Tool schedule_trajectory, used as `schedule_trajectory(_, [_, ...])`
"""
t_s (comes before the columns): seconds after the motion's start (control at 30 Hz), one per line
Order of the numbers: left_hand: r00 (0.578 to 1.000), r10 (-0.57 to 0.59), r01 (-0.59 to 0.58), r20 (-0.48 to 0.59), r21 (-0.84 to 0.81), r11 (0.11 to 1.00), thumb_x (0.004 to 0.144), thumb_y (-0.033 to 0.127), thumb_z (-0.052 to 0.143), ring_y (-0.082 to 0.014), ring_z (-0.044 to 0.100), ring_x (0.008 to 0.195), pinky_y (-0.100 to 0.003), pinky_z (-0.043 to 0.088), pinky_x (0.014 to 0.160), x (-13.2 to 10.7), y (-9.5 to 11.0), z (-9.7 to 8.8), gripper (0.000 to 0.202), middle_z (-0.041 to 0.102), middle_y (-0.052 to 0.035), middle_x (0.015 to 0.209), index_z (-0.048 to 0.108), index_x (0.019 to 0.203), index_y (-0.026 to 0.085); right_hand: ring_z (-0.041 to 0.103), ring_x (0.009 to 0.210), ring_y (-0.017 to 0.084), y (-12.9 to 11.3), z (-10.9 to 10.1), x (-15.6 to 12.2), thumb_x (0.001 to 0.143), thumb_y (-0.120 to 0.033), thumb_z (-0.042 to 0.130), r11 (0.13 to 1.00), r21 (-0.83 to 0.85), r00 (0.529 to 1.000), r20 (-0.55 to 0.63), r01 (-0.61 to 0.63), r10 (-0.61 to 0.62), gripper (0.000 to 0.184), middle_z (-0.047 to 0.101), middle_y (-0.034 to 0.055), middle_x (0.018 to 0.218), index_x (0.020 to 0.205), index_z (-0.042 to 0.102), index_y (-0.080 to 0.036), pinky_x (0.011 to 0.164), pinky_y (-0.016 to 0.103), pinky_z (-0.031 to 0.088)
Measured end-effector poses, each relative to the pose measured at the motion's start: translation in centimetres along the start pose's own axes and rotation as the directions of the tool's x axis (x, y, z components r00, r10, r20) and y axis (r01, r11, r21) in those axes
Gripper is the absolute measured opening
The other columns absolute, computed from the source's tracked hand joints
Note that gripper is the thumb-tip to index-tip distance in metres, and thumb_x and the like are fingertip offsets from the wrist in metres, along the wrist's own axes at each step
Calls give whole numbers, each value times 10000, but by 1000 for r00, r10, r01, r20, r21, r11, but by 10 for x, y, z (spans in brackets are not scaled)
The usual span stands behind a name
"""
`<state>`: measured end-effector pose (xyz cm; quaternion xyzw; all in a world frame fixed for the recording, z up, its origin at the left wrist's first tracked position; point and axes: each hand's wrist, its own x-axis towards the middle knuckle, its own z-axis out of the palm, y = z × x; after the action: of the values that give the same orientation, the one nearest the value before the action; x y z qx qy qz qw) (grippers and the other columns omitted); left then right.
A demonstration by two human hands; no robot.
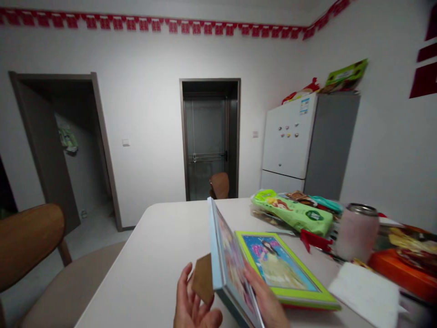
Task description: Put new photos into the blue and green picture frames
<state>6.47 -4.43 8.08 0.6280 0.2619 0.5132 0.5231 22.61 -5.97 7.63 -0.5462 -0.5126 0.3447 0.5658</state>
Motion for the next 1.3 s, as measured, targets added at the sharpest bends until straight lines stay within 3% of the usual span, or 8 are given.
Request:
schedule_trajectory(0.13, [992, -78, 102, 96, -271, 957, 660, 477, 574, -256, 479, 1063, -347, 422, 847, 22, 10, 35, 682, 457, -154, 1208, 311, 1214, 178, 630, 646, 180, -19, -90, 14, 710, -376, 477, 933, 244, 929, -195, -266, 316, 650, 671, 30, 836, 1287, 233, -201, 557, 292, 501])
schedule_trajectory(0.3, [948, -222, 289, 228, -323, 901, 599, 243, 615, -251, 537, 990, -337, 433, 823, 40, -7, 98, 512, 561, -133, 1088, 481, 1080, 125, 618, 801, 213, -6, -177, 39, 631, -320, 517, 945, -149, 935, -254, -290, 246, 603, 660, 77, 923, 1180, 426, -86, 724, 288, 477])
schedule_trajectory(0.43, [948, -248, 277, 202, -130, 952, 617, 109, 506, -204, 550, 970, -287, 428, 829, 49, -23, 120, 424, 614, -87, 1007, 515, 1041, 105, 619, 781, 244, 16, -197, 53, 601, -318, 537, 920, -256, 929, -300, -297, 216, 507, 683, 60, 830, 1064, 548, -113, 730, 317, 463])
schedule_trajectory(0.6, [958, -250, 205, 139, 276, 939, 590, 46, 448, -188, 443, 1104, -275, 353, 912, 43, -59, 116, 557, 534, -67, 1153, 447, 1140, 132, 570, 928, 238, 35, -205, 48, 576, -363, 561, 900, -299, 924, -310, -318, 223, 451, 639, 66, 983, 970, 613, -150, 817, 291, 418])
schedule_trajectory(0.7, [947, -283, 216, 149, 356, 909, 544, 47, 493, -212, 392, 1146, -284, 307, 946, 36, -80, 113, 667, 464, -87, 1226, 381, 1198, 122, 582, 899, 249, 44, -208, 32, 627, -455, 501, 881, -287, 912, -282, -377, 299, 451, 641, 83, 976, 944, 624, -160, 785, 313, 435])
schedule_trajectory(0.9, [914, -399, 364, 75, 281, 888, 504, -11, 480, -179, 450, 1093, -206, 315, 912, 46, -84, 88, 705, 543, -43, 1144, 390, 1188, 131, 585, 878, 231, 49, -164, 23, 623, -470, 508, 923, -150, 933, -123, -355, 338, 491, 645, 36, 976, 1001, 586, -166, 752, 275, 435])
schedule_trajectory(1.17, [915, -367, 402, -170, 291, 868, 645, 31, 506, -187, 488, 1041, -237, 326, 889, 100, -82, -21, 457, 584, -34, 1077, 483, 1081, 167, 579, 806, 203, 37, -34, 93, 735, -407, 473, 956, -195, 974, -109, -219, 201, 338, 631, 23, 945, 925, 585, -151, 678, 294, 453])
schedule_trajectory(1.3, [902, -344, 413, -261, 293, 862, 770, 177, 521, -192, 504, 1002, -364, 346, 885, 120, -78, -59, 289, 550, -48, 1091, 486, 1056, 165, 529, 885, 184, 33, 12, 127, 795, -331, 469, 947, -272, 981, -130, -172, 140, 288, 524, 34, 1061, 1023, 510, -160, 731, 356, 453])
